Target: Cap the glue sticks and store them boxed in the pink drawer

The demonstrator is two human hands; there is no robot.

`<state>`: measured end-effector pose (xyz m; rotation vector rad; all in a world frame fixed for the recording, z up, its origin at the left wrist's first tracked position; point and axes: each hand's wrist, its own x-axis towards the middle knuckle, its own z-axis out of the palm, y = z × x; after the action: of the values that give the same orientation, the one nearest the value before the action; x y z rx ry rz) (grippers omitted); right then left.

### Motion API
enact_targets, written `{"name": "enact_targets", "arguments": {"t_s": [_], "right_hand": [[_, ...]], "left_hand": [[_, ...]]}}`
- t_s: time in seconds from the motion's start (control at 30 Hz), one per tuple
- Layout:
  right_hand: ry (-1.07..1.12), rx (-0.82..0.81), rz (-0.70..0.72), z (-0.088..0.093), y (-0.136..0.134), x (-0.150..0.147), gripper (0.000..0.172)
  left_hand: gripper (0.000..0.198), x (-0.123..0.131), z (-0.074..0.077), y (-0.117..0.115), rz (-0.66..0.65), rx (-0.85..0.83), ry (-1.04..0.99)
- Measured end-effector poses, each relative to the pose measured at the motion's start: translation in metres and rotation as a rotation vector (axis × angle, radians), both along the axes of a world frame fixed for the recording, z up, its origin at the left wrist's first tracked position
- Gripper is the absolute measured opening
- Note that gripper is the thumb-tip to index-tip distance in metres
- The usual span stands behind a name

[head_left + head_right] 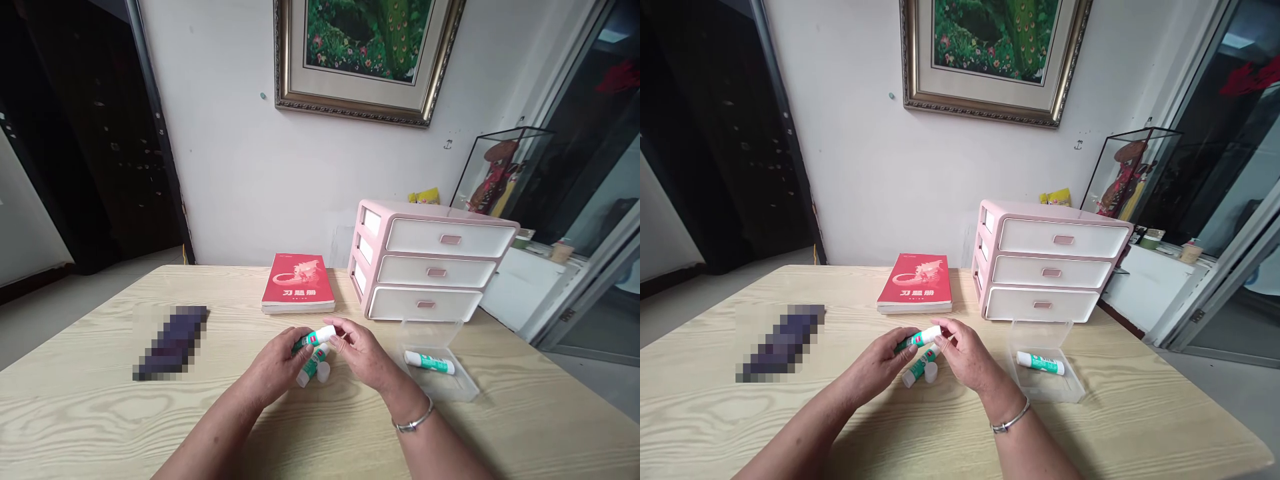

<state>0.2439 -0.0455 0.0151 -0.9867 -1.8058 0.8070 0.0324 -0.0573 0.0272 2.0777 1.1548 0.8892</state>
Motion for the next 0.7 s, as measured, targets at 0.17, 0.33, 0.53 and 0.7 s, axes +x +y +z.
{"name": "enact_targets", "arguments": {"t_s": [0.17,0.33,0.53,0.7], "right_hand": [[0.018,-0.039,0.009,0.001,-0.001,-0.004,0.036],[0.033,-0.093,-0.023,0.0,-0.001,-0.008,0.035],[0.035,-0.029,0.021,0.004,-0.008,-0.007,0.039],[0.012,-0.037,0.047,0.003,-0.009,-0.007,0.03]], "left_hand": [[0.036,0.003,-0.002,-0.001,-0.003,0.009,0.007],[0.036,0.007,-0.004,-0.002,-0.007,0.001,-0.012],[0.038,0.004,0.004,-0.005,-0.045,-0.073,-0.035],[0.036,0.002,0.006,-0.005,-0.065,-0.087,-0.033]]}}
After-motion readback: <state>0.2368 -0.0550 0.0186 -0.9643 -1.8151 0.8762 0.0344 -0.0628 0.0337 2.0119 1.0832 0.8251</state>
